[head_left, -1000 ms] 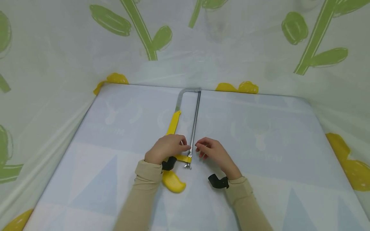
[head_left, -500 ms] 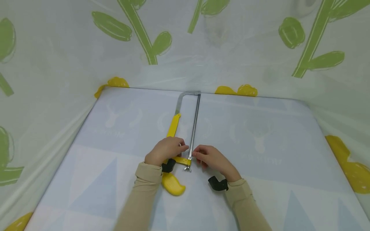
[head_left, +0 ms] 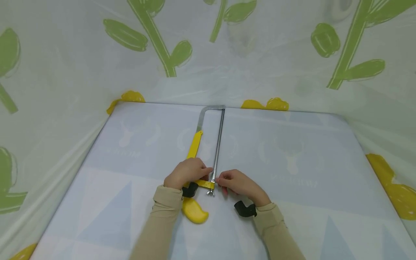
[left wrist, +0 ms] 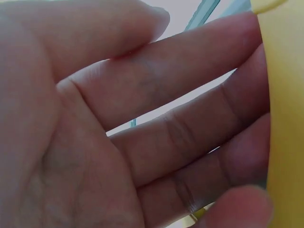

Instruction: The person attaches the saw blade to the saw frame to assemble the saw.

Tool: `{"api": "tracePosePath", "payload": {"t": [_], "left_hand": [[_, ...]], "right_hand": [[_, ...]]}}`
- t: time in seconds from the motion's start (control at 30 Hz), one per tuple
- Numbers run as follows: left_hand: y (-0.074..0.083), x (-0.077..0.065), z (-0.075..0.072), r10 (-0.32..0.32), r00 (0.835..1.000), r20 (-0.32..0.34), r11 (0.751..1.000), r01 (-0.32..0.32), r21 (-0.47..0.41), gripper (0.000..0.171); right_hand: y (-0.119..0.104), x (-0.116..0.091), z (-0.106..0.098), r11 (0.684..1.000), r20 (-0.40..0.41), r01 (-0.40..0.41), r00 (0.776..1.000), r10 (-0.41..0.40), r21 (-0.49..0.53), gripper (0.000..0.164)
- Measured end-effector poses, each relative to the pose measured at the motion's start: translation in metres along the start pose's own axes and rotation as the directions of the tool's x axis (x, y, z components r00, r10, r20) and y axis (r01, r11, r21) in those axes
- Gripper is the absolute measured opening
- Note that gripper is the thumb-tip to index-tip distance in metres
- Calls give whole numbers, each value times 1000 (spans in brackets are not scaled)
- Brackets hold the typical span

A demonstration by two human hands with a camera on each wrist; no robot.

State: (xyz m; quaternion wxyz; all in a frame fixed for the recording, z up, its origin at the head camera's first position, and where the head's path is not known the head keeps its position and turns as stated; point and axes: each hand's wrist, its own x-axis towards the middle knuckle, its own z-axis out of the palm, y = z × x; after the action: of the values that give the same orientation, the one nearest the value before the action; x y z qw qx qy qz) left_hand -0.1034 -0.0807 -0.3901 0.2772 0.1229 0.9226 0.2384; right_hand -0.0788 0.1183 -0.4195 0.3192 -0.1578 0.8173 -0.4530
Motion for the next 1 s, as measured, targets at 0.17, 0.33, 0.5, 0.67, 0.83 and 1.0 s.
{"api": "tracePosePath", "payload": {"t": [0.17,0.33,0.5,0.67,0.83,1.0], "left_hand": [[2,-2,1,-7,1000,2,1000,7,3,42],[3,-3,2,25,1000,-4,1000,-25,-3,42],[4,-4,3,52,998,21,999,-52,-12,39],[4,-6,4,61,998,32,998,-61,1,30],[4,-7,3,60,998,33,998,-61,16,23],[2,-9,2,52,998,33,998,-52,22,23]], "right_hand": [[0,-3,3,998,70,4,998,-8,57,43],[-1,-7,5,998,96,5,995,-11,62,41],[-8,-14,6,1000,114,7,993,-9,16,40],[-13,-17,11,999,111,-9,994,13,-37,41],[-13,-16,15,998,103,-38,994,43,-49,42],[-13,-13,18,998,97,-30,995,35,-59,42]]}}
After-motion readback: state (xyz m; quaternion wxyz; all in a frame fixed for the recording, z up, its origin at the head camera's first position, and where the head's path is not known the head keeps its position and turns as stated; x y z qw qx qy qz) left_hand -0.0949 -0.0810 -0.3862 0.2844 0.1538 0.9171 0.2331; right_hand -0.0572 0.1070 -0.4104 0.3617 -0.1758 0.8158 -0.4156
